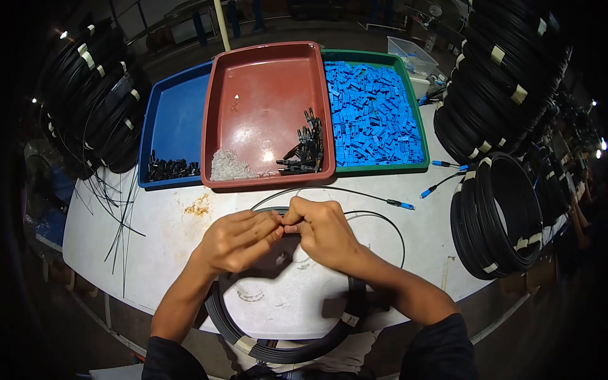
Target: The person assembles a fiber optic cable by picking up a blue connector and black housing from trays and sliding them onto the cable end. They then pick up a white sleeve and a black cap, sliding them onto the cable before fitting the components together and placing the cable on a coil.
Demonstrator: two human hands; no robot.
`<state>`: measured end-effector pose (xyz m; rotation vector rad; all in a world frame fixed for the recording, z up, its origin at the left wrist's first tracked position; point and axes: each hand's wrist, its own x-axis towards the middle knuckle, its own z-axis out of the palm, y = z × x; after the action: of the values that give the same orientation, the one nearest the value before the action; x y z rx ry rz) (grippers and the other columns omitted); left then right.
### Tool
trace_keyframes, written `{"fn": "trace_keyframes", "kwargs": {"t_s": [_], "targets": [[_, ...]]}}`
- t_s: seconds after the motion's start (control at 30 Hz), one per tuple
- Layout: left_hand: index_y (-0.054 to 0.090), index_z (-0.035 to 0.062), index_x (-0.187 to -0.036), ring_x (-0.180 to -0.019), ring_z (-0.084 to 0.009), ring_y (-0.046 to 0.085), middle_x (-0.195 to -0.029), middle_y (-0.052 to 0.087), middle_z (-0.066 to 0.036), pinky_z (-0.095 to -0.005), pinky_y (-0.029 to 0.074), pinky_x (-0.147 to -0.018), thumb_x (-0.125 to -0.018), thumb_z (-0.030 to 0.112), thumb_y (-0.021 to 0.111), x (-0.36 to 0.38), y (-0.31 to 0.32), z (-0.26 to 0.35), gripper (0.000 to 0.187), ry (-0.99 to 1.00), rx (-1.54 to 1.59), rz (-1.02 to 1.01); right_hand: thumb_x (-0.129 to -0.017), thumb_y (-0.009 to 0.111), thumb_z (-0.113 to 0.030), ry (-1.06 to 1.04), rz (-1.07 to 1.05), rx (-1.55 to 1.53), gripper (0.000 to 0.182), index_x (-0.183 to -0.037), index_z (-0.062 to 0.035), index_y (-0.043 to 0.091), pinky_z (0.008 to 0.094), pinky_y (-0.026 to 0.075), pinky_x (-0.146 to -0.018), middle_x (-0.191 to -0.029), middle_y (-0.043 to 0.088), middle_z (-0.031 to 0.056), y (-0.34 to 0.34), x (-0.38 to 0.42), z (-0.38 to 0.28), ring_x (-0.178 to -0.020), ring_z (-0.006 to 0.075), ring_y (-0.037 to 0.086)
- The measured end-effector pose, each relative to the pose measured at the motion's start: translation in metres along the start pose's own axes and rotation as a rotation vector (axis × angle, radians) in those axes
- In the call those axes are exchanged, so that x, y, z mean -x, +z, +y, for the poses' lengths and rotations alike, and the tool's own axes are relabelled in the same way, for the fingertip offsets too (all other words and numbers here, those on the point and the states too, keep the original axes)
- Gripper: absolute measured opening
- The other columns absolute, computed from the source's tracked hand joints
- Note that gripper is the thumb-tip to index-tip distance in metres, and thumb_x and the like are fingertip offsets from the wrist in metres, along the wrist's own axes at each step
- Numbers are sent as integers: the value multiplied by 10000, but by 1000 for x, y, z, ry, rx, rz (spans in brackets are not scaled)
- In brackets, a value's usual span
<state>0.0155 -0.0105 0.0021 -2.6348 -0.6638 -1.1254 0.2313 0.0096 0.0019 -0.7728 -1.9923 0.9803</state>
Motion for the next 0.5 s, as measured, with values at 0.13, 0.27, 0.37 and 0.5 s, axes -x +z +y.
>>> {"fn": "trace_keyframes", "kwargs": {"t_s": [0.13,0.27,0.37,0.5], "targets": [[747,6,-932,-621,-192,701,-844,744,-83,-312,586,-575,-797,-5,757,-1,-4,-5,136,30,-10,4,-803,535,189,-89,-34,72,203,-949,64,598,376,574,-695,-811,685,211,-3,-4,0,-774,362,716],[788,-14,-908,-656,-128,722,-818,778,-128,-247,568,-618,-826,45,793,-1,-13,4,101,-689,514,-19,-794,641,84,-606,83,473,139,-919,44,596,380,555,-713,-904,660,182,1,-4,4,-792,322,680],[791,-23,-922,-696,-147,750,-809,780,-135,-243,582,-645,-822,19,809,-6,-11,6,109,-824,763,53,-780,658,39,-614,97,566,126,-893,32,601,381,545,-708,-912,659,168,0,0,-6,-785,311,668],[768,-1,-890,-701,-232,756,-814,764,-139,-302,624,-667,-740,-40,808,-3,-5,2,161,-161,178,-4,-783,649,100,-139,68,211,141,-915,57,622,393,540,-661,-818,694,186,4,4,1,-735,337,698]]}}
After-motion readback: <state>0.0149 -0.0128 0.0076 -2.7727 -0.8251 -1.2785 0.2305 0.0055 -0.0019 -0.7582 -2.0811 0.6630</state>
